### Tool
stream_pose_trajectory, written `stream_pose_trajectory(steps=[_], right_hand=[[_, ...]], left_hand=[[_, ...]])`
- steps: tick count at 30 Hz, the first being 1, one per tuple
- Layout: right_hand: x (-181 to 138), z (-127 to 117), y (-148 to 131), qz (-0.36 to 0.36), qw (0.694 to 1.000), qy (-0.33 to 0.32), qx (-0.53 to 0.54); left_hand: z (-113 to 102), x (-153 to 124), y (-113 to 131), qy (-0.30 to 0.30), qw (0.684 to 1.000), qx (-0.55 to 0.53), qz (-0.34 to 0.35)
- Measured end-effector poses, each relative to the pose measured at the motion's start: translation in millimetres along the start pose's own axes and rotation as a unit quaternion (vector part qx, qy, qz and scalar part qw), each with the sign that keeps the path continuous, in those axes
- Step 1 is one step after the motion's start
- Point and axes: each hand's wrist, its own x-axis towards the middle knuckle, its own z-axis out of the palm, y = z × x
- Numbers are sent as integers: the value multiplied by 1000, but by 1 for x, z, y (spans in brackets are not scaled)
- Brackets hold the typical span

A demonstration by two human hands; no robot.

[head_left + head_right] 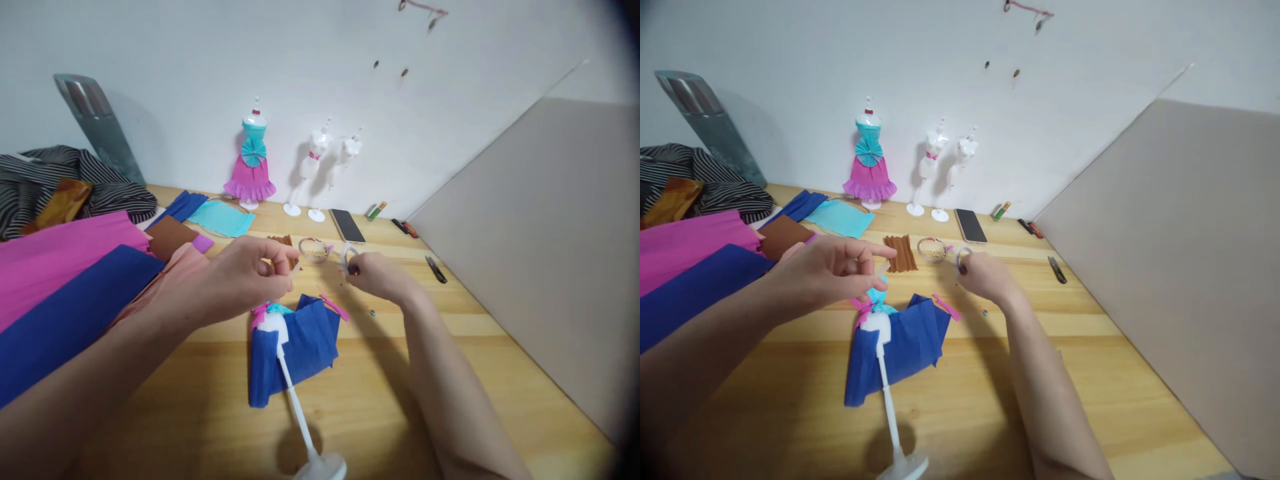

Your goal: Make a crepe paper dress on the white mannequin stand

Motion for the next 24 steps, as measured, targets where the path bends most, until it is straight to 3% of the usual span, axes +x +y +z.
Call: stream_pose_trajectory(steps=[6,16,24], right_hand=[[18,33,16,-3,996,-87,-23],[25,31,40,-45,975,-182,122],[20,33,35,-76,965,-177,178]], left_hand=[[2,1,-2,-24,999,-21,-33],[-11,10,-10,-139,979,-148,-21],[-11,12,-15,-141,985,-96,16]])
